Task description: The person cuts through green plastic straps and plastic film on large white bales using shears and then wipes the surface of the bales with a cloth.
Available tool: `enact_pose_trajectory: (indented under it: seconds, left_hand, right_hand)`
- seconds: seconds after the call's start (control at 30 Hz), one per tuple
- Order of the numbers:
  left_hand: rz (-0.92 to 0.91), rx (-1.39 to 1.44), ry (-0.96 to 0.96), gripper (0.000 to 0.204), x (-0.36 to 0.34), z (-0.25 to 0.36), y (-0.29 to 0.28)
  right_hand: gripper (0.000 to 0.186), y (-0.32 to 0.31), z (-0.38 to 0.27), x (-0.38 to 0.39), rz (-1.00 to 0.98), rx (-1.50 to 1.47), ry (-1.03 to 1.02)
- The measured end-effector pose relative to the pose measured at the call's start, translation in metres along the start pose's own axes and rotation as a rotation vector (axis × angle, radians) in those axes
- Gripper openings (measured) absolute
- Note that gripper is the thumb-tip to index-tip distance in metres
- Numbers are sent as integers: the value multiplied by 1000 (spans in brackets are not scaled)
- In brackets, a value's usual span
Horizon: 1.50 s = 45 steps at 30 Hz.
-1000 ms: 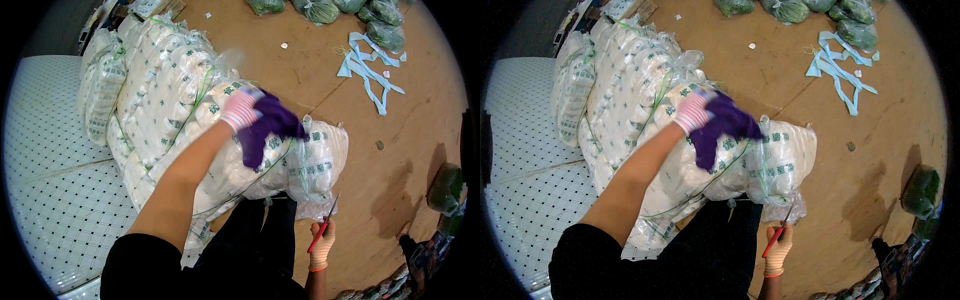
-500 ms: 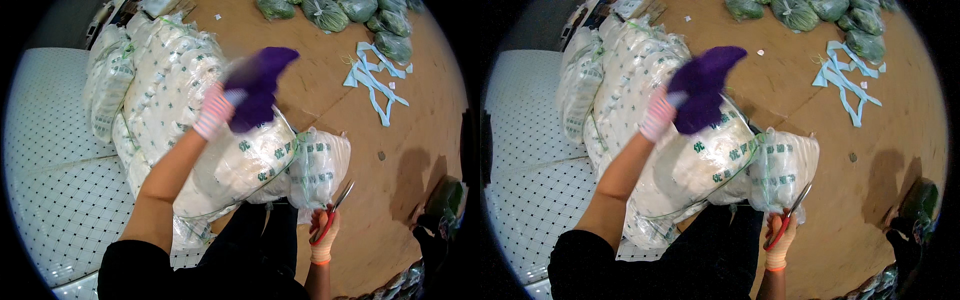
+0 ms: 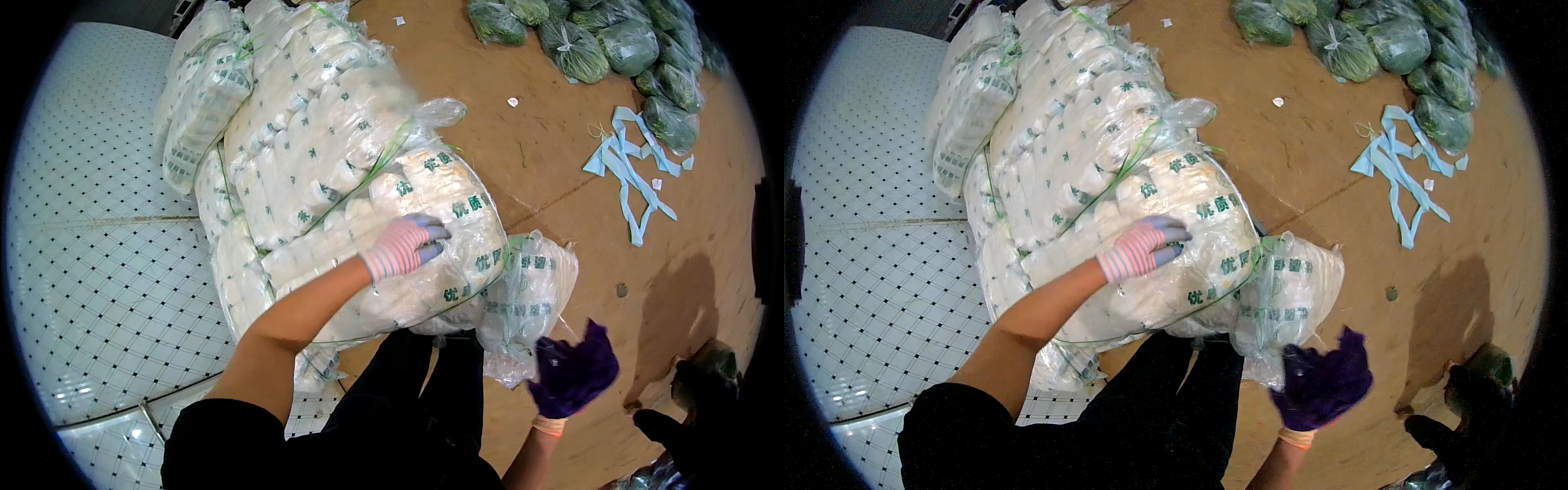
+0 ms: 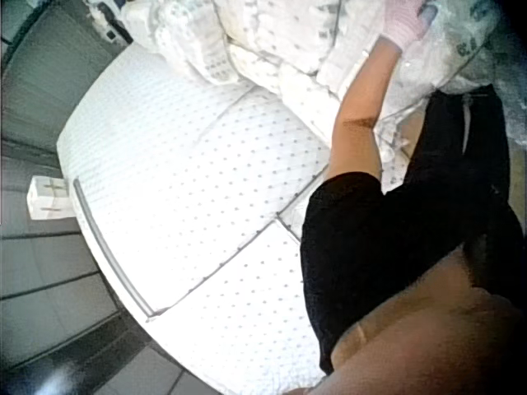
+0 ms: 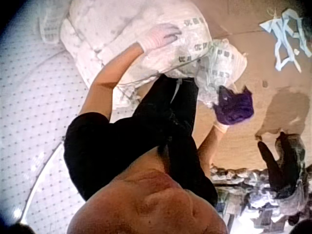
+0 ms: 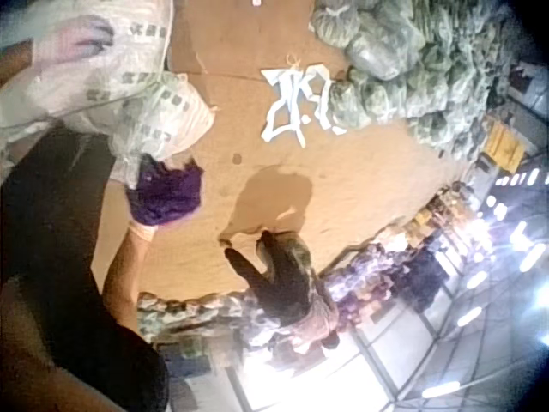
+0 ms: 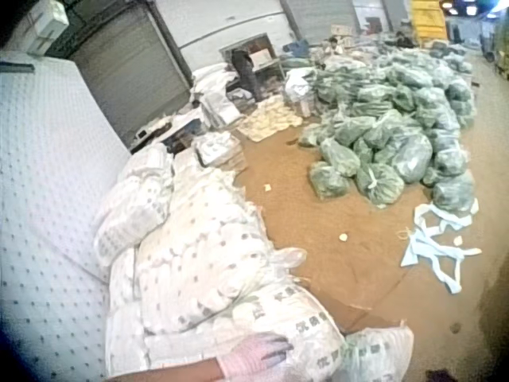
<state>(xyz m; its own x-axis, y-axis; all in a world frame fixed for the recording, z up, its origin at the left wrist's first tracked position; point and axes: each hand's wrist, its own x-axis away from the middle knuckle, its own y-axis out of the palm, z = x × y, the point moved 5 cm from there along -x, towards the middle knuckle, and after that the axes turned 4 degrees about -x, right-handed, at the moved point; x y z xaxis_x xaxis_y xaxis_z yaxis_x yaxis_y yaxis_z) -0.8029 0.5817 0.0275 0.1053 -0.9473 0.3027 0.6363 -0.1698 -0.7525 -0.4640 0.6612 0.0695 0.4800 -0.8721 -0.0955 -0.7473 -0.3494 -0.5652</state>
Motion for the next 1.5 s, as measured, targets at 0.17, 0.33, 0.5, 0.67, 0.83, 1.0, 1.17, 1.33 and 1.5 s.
enact_pose_trajectory:
  seconds: [0.17, 0.33, 0.5, 0.67, 0.83, 1.0, 1.17, 1.33, 1.5]
  left_hand:
    - [95, -672, 237, 41, -66, -12, -5]
    - [522, -55, -630, 55, -102, -95, -123]
    - [705, -458, -986, 39, -21, -150, -194]
    - [899, -348, -1146, 32, 102, -168, -200]
    - [524, -558, -914, 29, 135, -156, -144]
    - [331, -445, -290, 37, 69, 11, -39]
    - [-59, -452, -17, 27, 66, 82, 107]
    - [-845, 590, 600, 48, 202, 186, 200]
    - [-350, 348, 131, 36, 211, 105, 133]
  right_hand:
    - [72, -116, 98, 57, 274, 656, 148]
    - [40, -170, 49, 88, -31, 1248, 38]
    - [48, -163, 39, 175, -457, 1133, 69]
    - [41, -133, 83, 292, -253, 488, 933]
    - [49, -94, 135, 308, 345, -777, 1032]
    - [40, -49, 66, 208, 286, -1101, 972]
    - [62, -33, 44, 206, 77, -1059, 831]
    - [44, -53, -2, 218, 238, -1096, 679]
    - [32, -75, -48, 217, 162, -218, 134]
